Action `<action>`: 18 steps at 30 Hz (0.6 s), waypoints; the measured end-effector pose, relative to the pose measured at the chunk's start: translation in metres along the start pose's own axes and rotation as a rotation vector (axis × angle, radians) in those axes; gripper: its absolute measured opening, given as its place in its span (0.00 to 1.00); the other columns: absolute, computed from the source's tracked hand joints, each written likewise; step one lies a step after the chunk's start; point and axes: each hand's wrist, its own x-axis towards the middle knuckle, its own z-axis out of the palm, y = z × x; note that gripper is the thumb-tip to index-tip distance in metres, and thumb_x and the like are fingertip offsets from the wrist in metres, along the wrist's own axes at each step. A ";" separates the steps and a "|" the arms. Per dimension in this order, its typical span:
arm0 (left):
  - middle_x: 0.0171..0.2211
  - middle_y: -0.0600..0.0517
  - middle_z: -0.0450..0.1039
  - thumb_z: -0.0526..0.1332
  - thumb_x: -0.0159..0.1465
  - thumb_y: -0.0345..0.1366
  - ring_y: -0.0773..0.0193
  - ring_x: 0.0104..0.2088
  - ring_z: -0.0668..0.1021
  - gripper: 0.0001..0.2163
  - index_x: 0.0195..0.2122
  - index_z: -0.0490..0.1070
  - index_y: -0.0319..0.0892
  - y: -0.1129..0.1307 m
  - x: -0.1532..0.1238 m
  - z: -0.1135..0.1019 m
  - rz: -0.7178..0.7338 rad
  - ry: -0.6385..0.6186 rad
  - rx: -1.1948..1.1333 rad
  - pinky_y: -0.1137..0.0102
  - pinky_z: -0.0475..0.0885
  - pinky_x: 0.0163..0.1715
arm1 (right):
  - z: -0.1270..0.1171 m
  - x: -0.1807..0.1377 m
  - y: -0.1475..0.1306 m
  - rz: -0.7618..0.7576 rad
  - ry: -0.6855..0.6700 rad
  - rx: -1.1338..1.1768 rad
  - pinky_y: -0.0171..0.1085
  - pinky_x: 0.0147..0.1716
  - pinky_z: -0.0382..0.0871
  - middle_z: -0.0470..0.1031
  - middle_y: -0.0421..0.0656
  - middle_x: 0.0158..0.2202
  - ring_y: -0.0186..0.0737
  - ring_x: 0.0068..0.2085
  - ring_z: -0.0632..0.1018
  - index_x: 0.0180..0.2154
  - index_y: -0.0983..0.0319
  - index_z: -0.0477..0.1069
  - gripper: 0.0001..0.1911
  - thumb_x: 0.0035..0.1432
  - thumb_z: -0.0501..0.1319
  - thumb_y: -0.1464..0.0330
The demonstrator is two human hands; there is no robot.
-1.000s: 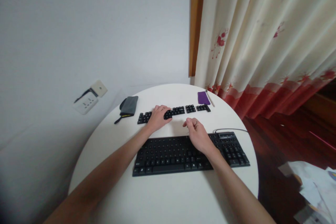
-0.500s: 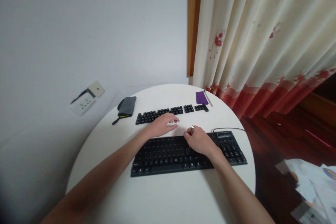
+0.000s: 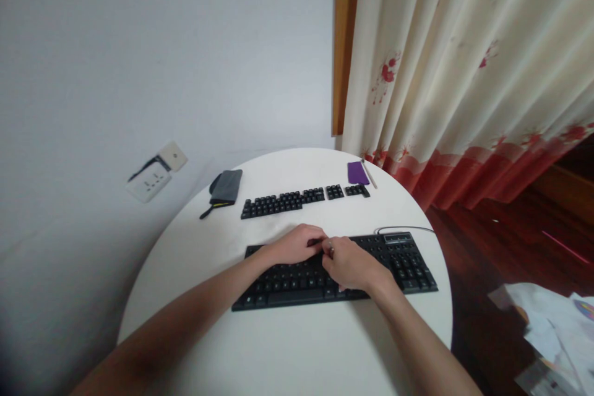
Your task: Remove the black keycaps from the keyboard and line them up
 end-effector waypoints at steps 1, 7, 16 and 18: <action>0.31 0.51 0.77 0.57 0.60 0.25 0.64 0.32 0.76 0.08 0.33 0.76 0.40 0.000 0.000 0.000 0.002 -0.002 -0.008 0.72 0.68 0.36 | -0.001 0.002 0.003 0.051 -0.026 0.038 0.28 0.11 0.62 0.71 0.38 0.16 0.36 0.14 0.74 0.27 0.61 0.67 0.06 0.56 0.55 0.70; 0.30 0.52 0.76 0.55 0.63 0.27 0.66 0.31 0.75 0.10 0.33 0.76 0.41 0.005 -0.001 -0.003 0.020 0.002 -0.077 0.73 0.68 0.36 | -0.016 0.013 0.015 0.249 -0.127 0.314 0.28 0.11 0.66 0.73 0.39 0.15 0.37 0.15 0.76 0.27 0.60 0.64 0.09 0.58 0.57 0.65; 0.39 0.49 0.78 0.55 0.68 0.37 0.63 0.38 0.76 0.11 0.43 0.75 0.40 -0.002 0.001 -0.004 -0.119 0.147 -0.367 0.68 0.71 0.41 | -0.024 0.028 0.015 0.021 0.155 0.501 0.27 0.14 0.65 0.75 0.39 0.19 0.34 0.17 0.77 0.28 0.61 0.64 0.19 0.59 0.58 0.52; 0.41 0.48 0.77 0.62 0.64 0.38 0.64 0.36 0.76 0.11 0.45 0.75 0.40 -0.005 0.002 -0.004 -0.130 0.232 -0.355 0.69 0.71 0.37 | -0.021 0.031 0.013 0.005 0.233 0.496 0.27 0.14 0.65 0.75 0.38 0.19 0.34 0.17 0.77 0.28 0.61 0.63 0.19 0.59 0.57 0.52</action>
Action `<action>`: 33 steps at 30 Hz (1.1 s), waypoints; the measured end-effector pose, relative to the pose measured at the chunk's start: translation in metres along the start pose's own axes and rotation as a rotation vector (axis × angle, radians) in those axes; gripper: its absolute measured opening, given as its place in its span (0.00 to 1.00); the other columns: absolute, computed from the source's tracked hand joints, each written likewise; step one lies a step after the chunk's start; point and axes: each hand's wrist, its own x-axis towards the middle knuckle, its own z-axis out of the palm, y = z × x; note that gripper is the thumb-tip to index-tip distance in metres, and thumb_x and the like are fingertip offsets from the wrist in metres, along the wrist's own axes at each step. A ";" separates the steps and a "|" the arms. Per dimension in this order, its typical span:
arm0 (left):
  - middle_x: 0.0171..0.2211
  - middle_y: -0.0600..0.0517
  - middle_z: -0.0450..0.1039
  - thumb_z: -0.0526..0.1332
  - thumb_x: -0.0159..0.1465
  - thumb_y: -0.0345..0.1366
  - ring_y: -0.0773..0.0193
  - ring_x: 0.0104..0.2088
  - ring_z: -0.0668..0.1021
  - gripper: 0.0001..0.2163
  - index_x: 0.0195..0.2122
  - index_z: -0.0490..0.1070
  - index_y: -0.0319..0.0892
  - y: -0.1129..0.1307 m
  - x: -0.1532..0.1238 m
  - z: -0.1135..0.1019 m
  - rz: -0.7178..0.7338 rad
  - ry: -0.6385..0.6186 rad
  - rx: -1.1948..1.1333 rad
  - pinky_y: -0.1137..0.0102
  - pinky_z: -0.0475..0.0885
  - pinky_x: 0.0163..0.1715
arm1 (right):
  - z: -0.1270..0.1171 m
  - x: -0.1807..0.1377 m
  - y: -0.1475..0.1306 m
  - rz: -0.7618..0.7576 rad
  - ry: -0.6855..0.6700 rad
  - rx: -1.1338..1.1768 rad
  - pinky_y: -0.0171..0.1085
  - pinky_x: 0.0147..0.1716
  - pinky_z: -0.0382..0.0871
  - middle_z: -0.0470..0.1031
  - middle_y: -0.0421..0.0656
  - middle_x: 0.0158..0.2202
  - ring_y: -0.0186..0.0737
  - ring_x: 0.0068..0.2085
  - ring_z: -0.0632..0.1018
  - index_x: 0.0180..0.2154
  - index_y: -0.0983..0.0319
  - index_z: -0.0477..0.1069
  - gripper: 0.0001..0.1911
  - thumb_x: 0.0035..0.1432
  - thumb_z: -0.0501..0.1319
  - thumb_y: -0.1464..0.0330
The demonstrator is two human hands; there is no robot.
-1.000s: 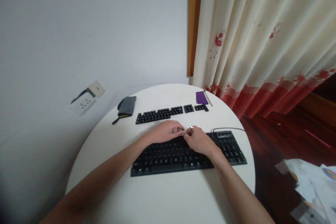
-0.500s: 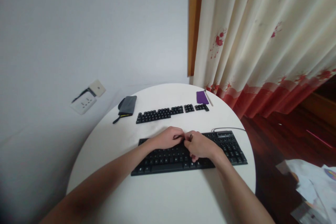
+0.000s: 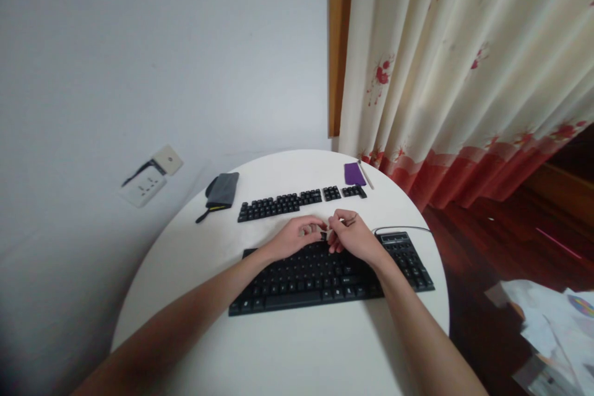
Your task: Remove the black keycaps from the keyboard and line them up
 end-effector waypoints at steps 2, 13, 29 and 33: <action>0.41 0.48 0.75 0.67 0.58 0.38 0.65 0.35 0.75 0.14 0.44 0.75 0.40 -0.001 0.000 -0.001 0.061 0.066 0.034 0.70 0.72 0.36 | 0.004 0.001 -0.001 -0.013 0.029 0.000 0.27 0.14 0.64 0.74 0.38 0.18 0.34 0.17 0.77 0.27 0.61 0.63 0.19 0.59 0.57 0.53; 0.35 0.47 0.77 0.64 0.62 0.37 0.61 0.37 0.78 0.06 0.36 0.78 0.42 0.003 -0.002 0.002 0.256 0.140 0.139 0.64 0.74 0.41 | 0.015 0.002 -0.002 0.063 0.190 0.086 0.28 0.12 0.63 0.73 0.37 0.16 0.37 0.16 0.76 0.27 0.60 0.62 0.13 0.57 0.57 0.59; 0.39 0.47 0.74 0.65 0.59 0.34 0.66 0.35 0.78 0.07 0.37 0.74 0.38 0.003 0.022 -0.056 0.191 0.443 0.087 0.68 0.77 0.39 | 0.014 0.003 -0.002 0.051 0.237 0.099 0.28 0.12 0.64 0.74 0.38 0.16 0.36 0.15 0.76 0.27 0.60 0.62 0.12 0.57 0.57 0.60; 0.36 0.49 0.77 0.65 0.59 0.33 0.65 0.33 0.78 0.06 0.38 0.75 0.40 -0.005 0.037 -0.066 0.158 0.375 0.324 0.68 0.75 0.38 | 0.015 0.004 -0.003 0.046 0.240 0.077 0.28 0.12 0.63 0.73 0.38 0.16 0.36 0.15 0.75 0.26 0.60 0.62 0.12 0.57 0.56 0.60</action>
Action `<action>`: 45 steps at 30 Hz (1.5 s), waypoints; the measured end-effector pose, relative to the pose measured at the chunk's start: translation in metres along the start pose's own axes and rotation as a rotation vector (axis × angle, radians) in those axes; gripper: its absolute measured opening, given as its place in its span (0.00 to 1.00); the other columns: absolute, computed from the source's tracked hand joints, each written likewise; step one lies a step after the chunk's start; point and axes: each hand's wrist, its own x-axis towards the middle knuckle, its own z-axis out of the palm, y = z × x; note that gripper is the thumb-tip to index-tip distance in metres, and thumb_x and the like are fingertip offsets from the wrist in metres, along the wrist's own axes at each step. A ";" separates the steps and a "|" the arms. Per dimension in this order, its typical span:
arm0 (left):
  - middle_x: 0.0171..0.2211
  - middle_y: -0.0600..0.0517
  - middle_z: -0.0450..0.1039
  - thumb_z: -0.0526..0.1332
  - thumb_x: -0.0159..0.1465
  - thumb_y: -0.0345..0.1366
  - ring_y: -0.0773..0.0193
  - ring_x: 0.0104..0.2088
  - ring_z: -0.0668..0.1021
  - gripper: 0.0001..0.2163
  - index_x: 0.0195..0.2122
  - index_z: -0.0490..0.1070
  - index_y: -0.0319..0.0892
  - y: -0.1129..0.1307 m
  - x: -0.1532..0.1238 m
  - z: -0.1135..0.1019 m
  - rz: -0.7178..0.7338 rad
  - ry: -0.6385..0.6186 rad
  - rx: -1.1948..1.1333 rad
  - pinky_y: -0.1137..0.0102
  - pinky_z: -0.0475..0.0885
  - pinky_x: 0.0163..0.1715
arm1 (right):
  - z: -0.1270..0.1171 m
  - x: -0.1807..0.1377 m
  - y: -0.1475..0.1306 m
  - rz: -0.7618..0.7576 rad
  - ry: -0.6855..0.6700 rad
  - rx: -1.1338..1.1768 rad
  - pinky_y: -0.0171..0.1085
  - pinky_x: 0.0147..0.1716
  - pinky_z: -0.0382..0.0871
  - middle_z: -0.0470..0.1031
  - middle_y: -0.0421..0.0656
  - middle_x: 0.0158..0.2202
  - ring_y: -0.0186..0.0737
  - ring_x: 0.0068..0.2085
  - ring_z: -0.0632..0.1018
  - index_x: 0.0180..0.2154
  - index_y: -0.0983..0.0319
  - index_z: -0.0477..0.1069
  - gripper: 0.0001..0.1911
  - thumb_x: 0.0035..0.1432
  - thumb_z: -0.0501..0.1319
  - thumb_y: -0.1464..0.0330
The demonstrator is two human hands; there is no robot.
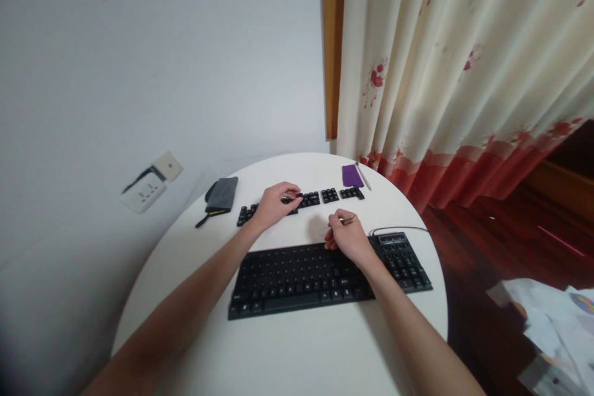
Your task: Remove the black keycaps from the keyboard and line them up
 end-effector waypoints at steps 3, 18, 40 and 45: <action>0.35 0.51 0.79 0.65 0.60 0.33 0.60 0.39 0.76 0.04 0.35 0.77 0.42 -0.013 -0.002 0.009 0.088 -0.190 0.248 0.63 0.70 0.44 | 0.000 0.001 0.000 -0.005 0.014 -0.011 0.28 0.12 0.62 0.73 0.37 0.16 0.35 0.15 0.75 0.26 0.60 0.62 0.12 0.57 0.55 0.60; 0.42 0.50 0.75 0.65 0.60 0.38 0.54 0.44 0.69 0.05 0.36 0.78 0.45 -0.035 -0.016 0.018 0.048 -0.282 0.500 0.60 0.64 0.46 | -0.002 0.004 0.007 -0.067 -0.010 -0.029 0.28 0.11 0.59 0.73 0.39 0.18 0.36 0.15 0.76 0.26 0.61 0.63 0.15 0.57 0.56 0.57; 0.52 0.48 0.67 0.66 0.56 0.38 0.49 0.51 0.65 0.26 0.57 0.65 0.49 -0.033 -0.020 0.023 -0.078 -0.188 0.586 0.56 0.62 0.51 | -0.006 0.003 0.004 -0.036 0.002 -0.043 0.28 0.12 0.58 0.73 0.38 0.17 0.35 0.15 0.75 0.25 0.60 0.63 0.15 0.58 0.57 0.58; 0.53 0.49 0.67 0.65 0.58 0.38 0.50 0.52 0.66 0.24 0.57 0.66 0.50 -0.028 -0.018 0.018 -0.069 -0.195 0.522 0.55 0.62 0.52 | -0.013 0.002 0.003 -0.072 -0.021 -0.120 0.29 0.12 0.55 0.70 0.37 0.15 0.32 0.13 0.70 0.24 0.60 0.63 0.15 0.58 0.57 0.59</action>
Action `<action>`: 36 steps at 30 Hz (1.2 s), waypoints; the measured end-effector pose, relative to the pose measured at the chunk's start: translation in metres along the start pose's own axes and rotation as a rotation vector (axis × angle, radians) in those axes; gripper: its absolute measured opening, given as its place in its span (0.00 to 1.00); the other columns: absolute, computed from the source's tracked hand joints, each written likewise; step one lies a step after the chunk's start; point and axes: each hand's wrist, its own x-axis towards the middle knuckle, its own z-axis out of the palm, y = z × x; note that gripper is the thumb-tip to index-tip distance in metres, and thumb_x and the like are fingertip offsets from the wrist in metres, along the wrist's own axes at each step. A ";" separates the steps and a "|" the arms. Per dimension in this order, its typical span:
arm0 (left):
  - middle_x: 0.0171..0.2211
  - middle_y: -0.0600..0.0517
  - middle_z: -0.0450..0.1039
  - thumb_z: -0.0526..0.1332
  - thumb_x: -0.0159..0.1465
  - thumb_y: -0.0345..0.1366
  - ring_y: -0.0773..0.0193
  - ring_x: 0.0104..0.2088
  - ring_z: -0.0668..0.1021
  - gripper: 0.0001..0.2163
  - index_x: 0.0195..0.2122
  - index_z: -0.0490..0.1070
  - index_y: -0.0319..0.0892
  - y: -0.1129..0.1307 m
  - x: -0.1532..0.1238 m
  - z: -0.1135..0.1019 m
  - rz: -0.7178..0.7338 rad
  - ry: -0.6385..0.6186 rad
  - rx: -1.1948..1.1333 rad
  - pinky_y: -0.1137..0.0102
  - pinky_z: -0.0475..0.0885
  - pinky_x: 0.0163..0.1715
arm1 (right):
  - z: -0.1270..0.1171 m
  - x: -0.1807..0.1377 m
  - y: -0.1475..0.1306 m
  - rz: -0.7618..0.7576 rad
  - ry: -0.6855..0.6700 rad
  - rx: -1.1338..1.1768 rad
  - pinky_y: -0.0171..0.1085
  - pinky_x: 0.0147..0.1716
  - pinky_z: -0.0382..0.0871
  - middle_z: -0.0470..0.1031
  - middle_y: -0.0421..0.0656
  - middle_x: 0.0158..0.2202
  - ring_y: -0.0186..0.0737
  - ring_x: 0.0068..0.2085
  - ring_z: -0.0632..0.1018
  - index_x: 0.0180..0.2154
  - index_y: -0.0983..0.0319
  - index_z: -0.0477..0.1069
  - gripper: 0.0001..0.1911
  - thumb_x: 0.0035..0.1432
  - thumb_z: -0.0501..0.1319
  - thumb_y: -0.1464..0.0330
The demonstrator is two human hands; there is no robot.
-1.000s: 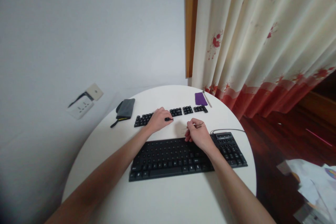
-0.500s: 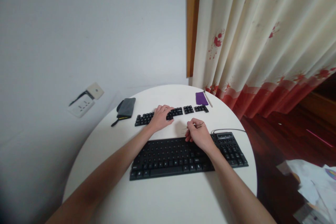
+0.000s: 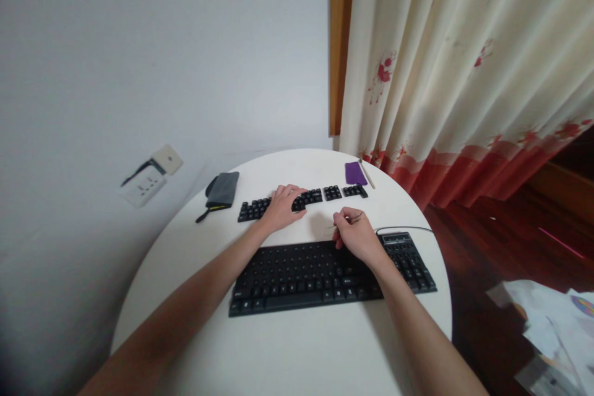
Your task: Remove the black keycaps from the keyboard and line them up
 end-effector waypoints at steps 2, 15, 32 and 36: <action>0.51 0.49 0.69 0.63 0.60 0.38 0.52 0.52 0.67 0.21 0.56 0.67 0.48 0.005 0.002 -0.008 0.055 -0.021 -0.084 0.57 0.63 0.53 | -0.002 0.000 0.003 -0.042 -0.011 -0.061 0.29 0.14 0.55 0.67 0.35 0.13 0.30 0.13 0.65 0.22 0.60 0.64 0.16 0.58 0.57 0.60; 0.34 0.50 0.79 0.54 0.64 0.31 0.60 0.35 0.77 0.11 0.36 0.77 0.43 0.083 -0.038 -0.009 0.245 -0.393 -0.410 0.69 0.66 0.36 | -0.020 -0.025 -0.001 -0.079 -0.133 -0.371 0.31 0.17 0.54 0.67 0.36 0.13 0.32 0.16 0.65 0.20 0.60 0.64 0.17 0.59 0.56 0.63; 0.32 0.51 0.80 0.56 0.65 0.32 0.64 0.30 0.77 0.10 0.38 0.78 0.41 0.076 -0.038 0.011 0.169 -0.378 -0.552 0.73 0.65 0.31 | 0.009 -0.063 0.019 -0.205 0.062 -0.621 0.34 0.22 0.52 0.67 0.40 0.19 0.36 0.21 0.67 0.22 0.58 0.60 0.15 0.60 0.55 0.68; 0.33 0.51 0.80 0.56 0.64 0.32 0.64 0.31 0.77 0.10 0.38 0.78 0.42 0.076 -0.038 0.011 0.170 -0.389 -0.560 0.73 0.66 0.32 | 0.008 -0.062 0.018 -0.184 0.104 -0.698 0.35 0.23 0.52 0.70 0.42 0.20 0.38 0.23 0.69 0.23 0.58 0.63 0.12 0.59 0.57 0.69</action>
